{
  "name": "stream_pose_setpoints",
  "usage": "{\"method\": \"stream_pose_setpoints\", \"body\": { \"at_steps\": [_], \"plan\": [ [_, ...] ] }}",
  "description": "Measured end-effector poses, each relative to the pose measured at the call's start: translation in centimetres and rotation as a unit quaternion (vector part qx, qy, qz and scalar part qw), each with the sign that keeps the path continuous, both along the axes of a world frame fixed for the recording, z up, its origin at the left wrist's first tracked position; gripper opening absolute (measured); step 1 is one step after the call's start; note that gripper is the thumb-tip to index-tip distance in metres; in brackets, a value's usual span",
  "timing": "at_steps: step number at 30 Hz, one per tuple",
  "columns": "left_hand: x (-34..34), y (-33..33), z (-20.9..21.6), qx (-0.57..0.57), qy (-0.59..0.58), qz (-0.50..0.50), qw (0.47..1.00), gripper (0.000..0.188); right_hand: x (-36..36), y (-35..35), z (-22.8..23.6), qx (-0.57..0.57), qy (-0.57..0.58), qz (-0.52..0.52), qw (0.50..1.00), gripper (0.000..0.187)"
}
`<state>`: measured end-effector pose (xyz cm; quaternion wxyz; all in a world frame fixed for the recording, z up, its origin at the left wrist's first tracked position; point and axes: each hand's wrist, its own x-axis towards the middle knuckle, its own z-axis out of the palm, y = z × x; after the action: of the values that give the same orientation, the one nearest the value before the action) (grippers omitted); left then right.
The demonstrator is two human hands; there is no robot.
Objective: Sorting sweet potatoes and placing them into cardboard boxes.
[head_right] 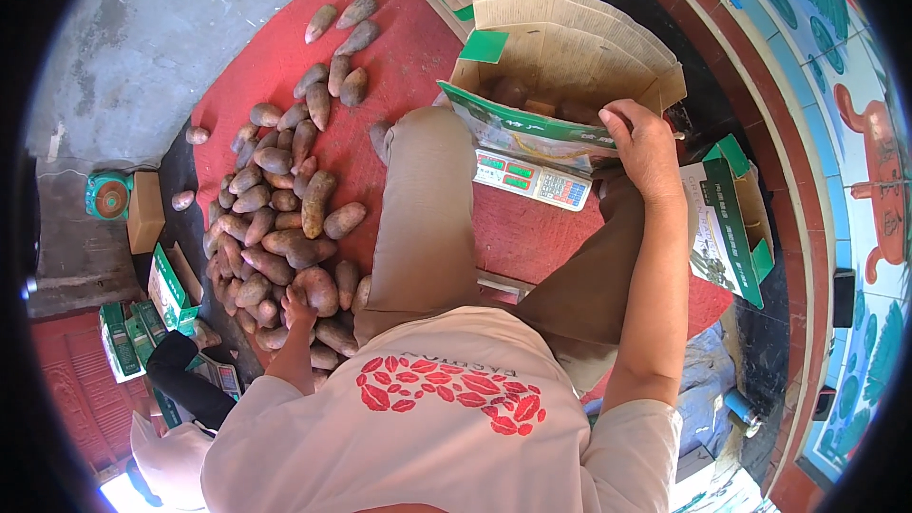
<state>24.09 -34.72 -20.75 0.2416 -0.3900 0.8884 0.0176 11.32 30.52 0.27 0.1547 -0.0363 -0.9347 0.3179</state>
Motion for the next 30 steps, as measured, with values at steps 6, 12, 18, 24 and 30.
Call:
{"method": "stream_pose_setpoints", "body": {
  "at_steps": [6, 12, 18, 24, 30],
  "plan": [
    [-0.7, 0.5, -0.3, -0.055, -0.03, -0.053, 0.997, 0.099, 0.3, -0.1, -0.1, 0.042, 0.011, -0.046, 0.998, 0.018],
    [-1.3, -2.5, -2.9, -0.071, -0.05, -0.118, 0.989, 0.093, 0.4, 0.0, 0.0, 0.049, 0.016, -0.056, 0.997, 0.016],
    [-2.0, -4.7, -3.7, -0.055, -0.062, -0.114, 0.99, 0.065, 0.2, -0.3, 0.0, 0.063, 0.028, -0.068, 0.995, 0.015],
    [-1.6, -3.1, -1.5, -0.045, -0.102, -0.143, 0.983, 0.052, -0.1, -1.1, 0.1, 0.075, 0.027, -0.073, 0.994, 0.014],
    [-0.8, -4.5, -2.6, -0.04, -0.088, -0.194, 0.976, 0.045, -0.5, -0.8, -0.6, 0.09, 0.032, -0.066, 0.993, 0.014]
  ]
}}
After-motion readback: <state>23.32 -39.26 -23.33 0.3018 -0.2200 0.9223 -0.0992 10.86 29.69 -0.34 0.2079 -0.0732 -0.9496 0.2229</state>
